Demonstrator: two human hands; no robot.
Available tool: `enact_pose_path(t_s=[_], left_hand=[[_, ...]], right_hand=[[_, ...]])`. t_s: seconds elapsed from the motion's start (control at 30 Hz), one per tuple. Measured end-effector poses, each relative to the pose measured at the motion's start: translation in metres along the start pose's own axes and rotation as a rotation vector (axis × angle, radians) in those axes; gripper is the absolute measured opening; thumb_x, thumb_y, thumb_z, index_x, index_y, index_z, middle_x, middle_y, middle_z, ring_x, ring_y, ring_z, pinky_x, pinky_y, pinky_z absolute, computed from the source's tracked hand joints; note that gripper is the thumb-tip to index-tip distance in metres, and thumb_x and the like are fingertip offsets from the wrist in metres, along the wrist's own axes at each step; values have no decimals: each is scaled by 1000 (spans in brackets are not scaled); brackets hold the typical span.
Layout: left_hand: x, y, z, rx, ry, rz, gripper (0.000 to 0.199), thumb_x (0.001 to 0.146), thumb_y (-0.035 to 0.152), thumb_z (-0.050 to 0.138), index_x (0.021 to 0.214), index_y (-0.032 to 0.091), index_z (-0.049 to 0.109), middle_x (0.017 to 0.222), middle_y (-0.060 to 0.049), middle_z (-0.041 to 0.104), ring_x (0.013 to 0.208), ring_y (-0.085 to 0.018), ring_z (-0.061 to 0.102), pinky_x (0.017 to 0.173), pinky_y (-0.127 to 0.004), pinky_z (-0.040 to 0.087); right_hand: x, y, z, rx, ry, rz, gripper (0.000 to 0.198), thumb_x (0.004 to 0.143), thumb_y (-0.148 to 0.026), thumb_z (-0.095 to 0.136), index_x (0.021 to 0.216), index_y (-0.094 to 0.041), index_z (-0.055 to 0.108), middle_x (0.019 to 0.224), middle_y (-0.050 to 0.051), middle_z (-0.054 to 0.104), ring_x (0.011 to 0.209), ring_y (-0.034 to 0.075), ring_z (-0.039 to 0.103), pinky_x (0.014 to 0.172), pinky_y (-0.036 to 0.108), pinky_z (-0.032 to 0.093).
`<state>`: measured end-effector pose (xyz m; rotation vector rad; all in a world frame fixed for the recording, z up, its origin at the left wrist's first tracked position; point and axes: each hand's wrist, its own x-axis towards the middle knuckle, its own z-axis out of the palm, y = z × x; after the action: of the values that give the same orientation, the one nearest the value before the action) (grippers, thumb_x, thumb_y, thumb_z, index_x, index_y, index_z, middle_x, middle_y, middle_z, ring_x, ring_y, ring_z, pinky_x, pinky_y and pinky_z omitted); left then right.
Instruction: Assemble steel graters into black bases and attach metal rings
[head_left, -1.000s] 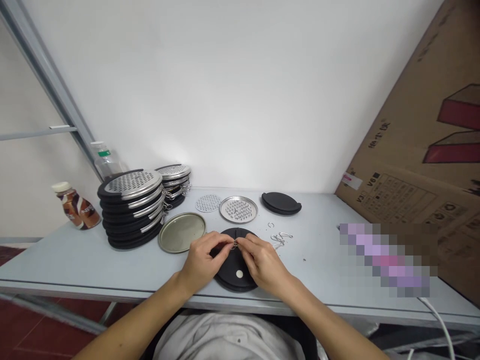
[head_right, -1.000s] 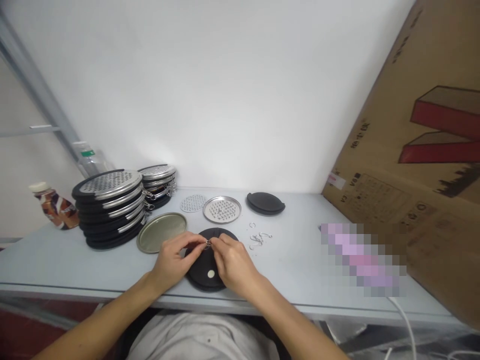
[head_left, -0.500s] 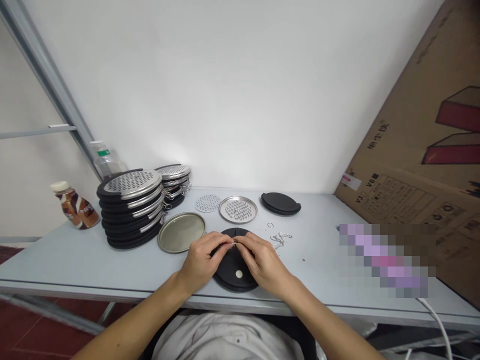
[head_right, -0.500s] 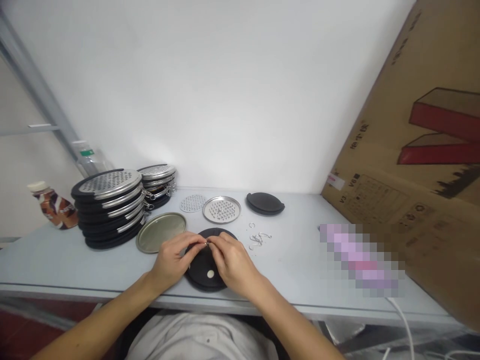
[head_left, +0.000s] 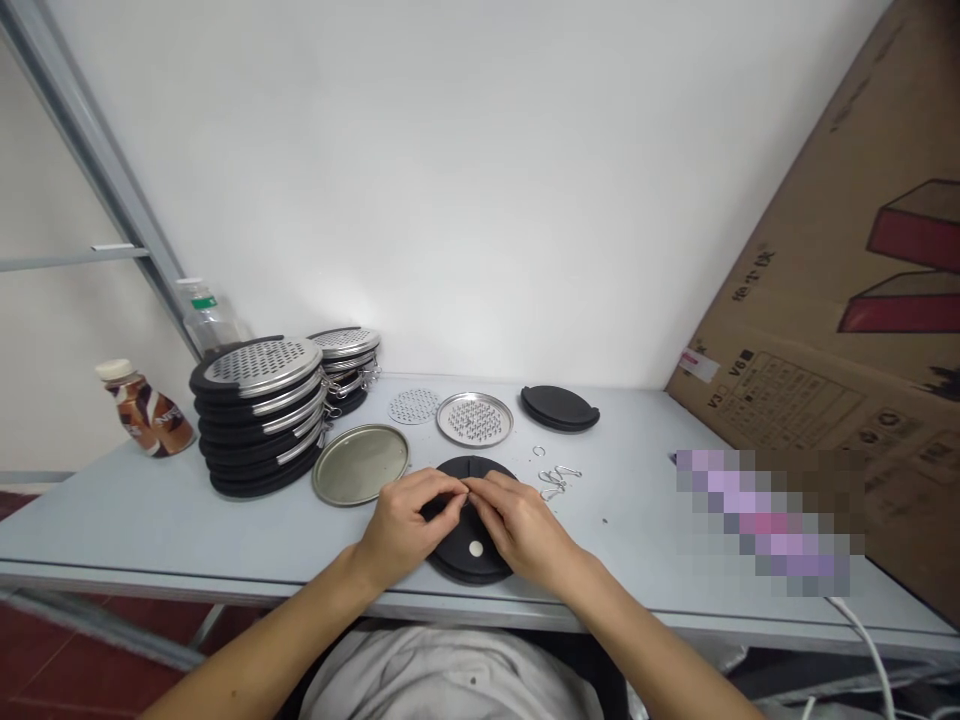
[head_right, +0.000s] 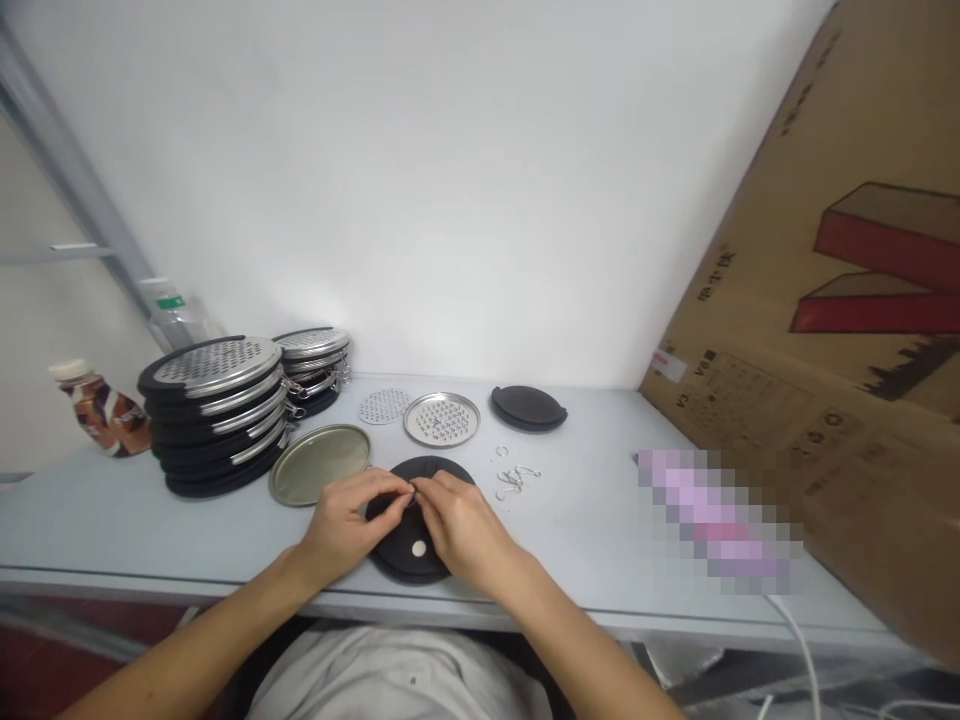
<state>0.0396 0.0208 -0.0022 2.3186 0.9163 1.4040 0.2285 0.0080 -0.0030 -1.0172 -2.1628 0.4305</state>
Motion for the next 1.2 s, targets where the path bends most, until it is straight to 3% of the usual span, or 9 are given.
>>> enact_pose_path(t_s=[0.17,0.33,0.53,0.8,1.0,1.2], left_hand=[[2,-1,-4,-92,20,-144,9,89,17,63,91,19,72,88,-3,72,81,-15,68,75,-25,55],[2,-5,-4,-228,14,-259,8,86,20,68,91,19,74,84,-2,75,76,-15,71,73,-23,57],[1,-6,-1,-230,56,-292,7,83,18,69,88,17,74,81,-2,74,73,-15,69,70,-22,56],[1,-7,1,-234,38,-306,8,87,22,66,89,18,73,84,-3,73,77,-16,69,72,-24,55],[1,-5,3,-334,33,-363,9,86,25,68,88,17,73,79,-2,73,72,-15,69,70,-23,56],[6,0,-1,-446,4,-525,14,84,29,71,86,15,72,73,-2,71,66,-13,69,63,-20,56]], right_hand=[[0,-2,-2,97,121,35,26,99,-17,43,109,-20,66,83,4,61,75,16,58,69,28,46],[0,-6,-5,161,98,47,25,99,-18,46,110,-24,67,77,1,61,71,14,59,67,26,46],[-2,4,4,3,109,-101,33,97,-13,42,125,-20,58,92,7,61,79,17,59,69,29,50],[-1,4,7,-344,34,-176,33,97,-11,36,125,-10,52,80,5,54,62,17,50,55,28,45],[-1,2,7,-405,44,-194,30,97,-11,37,125,-10,50,82,5,54,65,18,52,56,28,45],[-2,0,6,-425,67,-210,32,97,-10,36,126,-10,48,83,5,53,63,17,49,54,28,43]])
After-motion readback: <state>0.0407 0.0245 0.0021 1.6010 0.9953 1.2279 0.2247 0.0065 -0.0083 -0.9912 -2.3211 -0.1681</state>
